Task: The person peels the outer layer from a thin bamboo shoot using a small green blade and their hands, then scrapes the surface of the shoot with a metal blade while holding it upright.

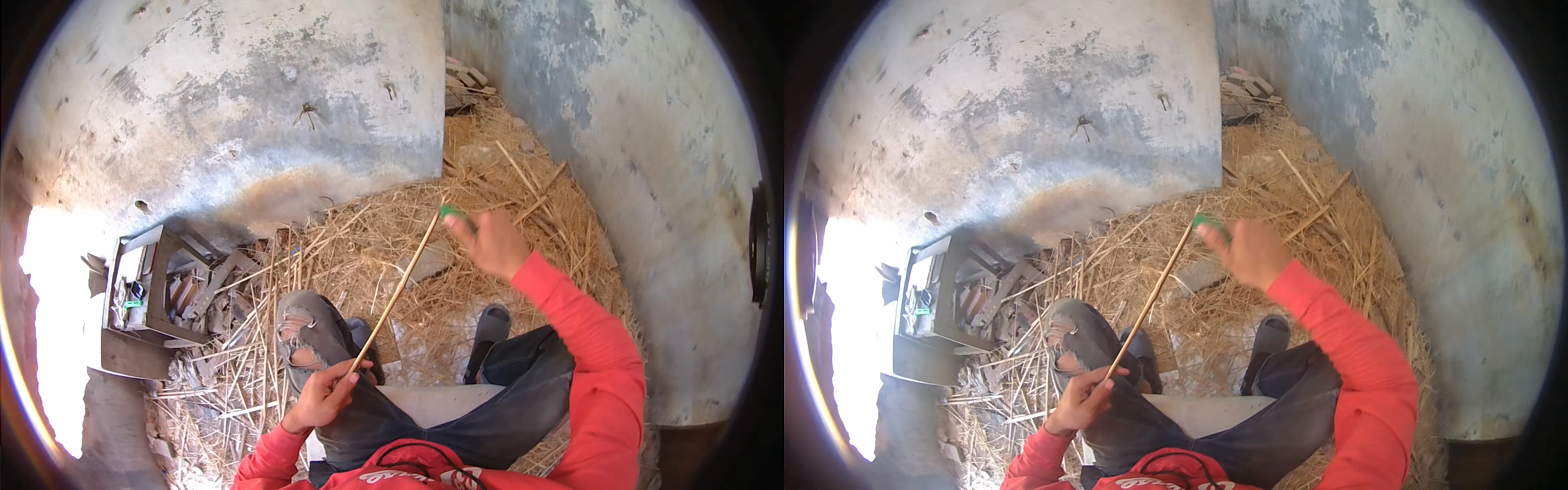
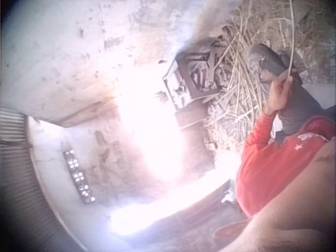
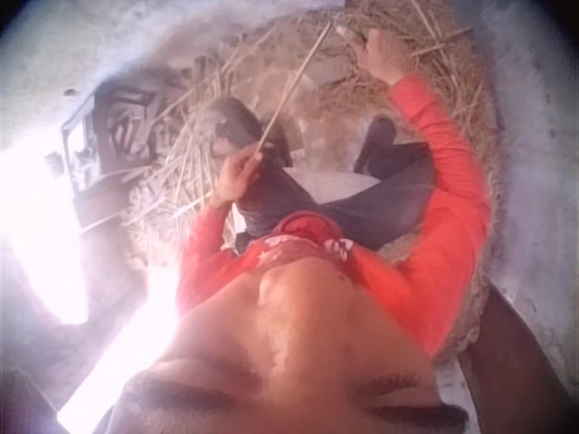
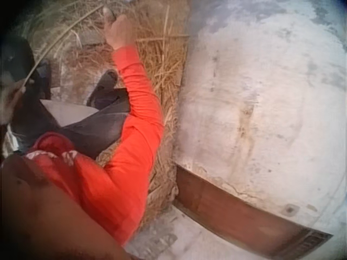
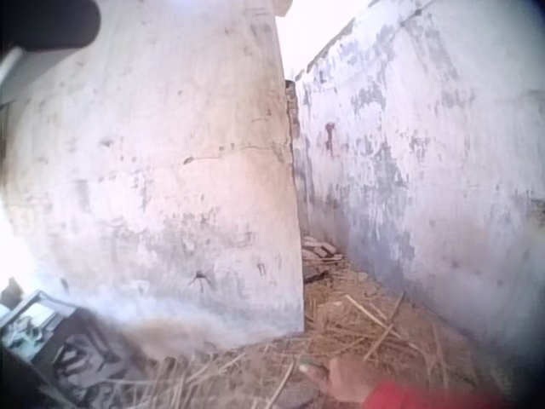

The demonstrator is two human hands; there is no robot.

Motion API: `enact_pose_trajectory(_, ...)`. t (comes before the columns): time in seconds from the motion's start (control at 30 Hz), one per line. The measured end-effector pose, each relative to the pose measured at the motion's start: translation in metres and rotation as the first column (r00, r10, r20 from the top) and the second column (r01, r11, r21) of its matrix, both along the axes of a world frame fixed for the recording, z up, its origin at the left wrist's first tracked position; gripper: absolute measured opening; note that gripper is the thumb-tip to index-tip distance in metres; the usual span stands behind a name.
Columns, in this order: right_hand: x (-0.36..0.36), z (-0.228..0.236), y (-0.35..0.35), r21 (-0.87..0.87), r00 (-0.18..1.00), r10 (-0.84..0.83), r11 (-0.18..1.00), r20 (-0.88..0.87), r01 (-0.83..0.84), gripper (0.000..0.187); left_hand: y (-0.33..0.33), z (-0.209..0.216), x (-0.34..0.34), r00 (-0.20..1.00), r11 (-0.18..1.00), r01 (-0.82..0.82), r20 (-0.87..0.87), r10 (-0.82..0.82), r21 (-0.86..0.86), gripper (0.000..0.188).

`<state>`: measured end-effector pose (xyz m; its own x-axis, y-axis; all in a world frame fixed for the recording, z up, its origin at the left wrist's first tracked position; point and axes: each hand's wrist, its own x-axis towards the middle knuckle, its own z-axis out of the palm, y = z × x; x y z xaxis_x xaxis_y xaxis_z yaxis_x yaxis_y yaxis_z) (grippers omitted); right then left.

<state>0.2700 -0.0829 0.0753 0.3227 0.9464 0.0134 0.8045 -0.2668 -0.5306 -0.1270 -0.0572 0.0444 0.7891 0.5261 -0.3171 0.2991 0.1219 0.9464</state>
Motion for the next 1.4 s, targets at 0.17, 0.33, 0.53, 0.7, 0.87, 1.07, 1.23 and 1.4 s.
enact_pose_trajectory(0.17,-0.026,-0.036,-0.007,0.203,0.999,0.006,0.979,0.037,-0.014,0.089,0.001,0.003,0.001,1.0,0.998,0.0,-0.005,0.0,0.07,0.035)
enact_pose_trajectory(0.33,0.061,-0.004,0.001,0.282,0.964,-0.262,0.922,-0.053,0.266,0.083,0.008,0.006,-0.018,0.996,0.959,0.093,-0.027,-0.089,0.268,0.036)
enact_pose_trajectory(0.53,-0.034,0.018,-0.022,0.206,0.999,0.049,0.978,-0.012,-0.045,0.088,0.02,0.021,-0.013,0.994,0.887,0.035,-0.109,0.017,0.46,0.036)
enact_pose_trajectory(0.7,-0.036,-0.007,-0.015,0.163,0.996,0.038,0.985,0.085,-0.052,0.088,0.016,0.021,-0.006,0.989,0.853,0.013,-0.135,0.068,0.522,0.035)
enact_pose_trajectory(0.87,-0.041,-0.008,-0.016,0.165,0.992,0.071,0.982,0.102,-0.087,0.088,0.01,0.015,-0.006,0.983,0.872,-0.029,-0.143,0.113,0.488,0.035)
enact_pose_trajectory(1.07,-0.01,-0.006,-0.005,0.063,0.998,-0.066,0.996,0.024,0.064,0.087,0.011,0.012,-0.012,0.983,0.838,-0.014,-0.146,0.112,0.546,0.036)
enact_pose_trajectory(1.23,-0.057,-0.014,-0.017,0.255,0.986,0.118,0.956,0.121,-0.145,0.089,0.007,0.008,-0.007,0.986,0.797,-0.083,-0.066,0.151,0.599,0.036)
enact_pose_trajectory(1.4,-0.03,0.002,-0.003,0.109,1.0,-0.002,0.994,0.027,-0.001,0.09,0.009,0.008,-0.008,0.981,0.745,-0.088,-0.072,0.18,0.662,0.037)
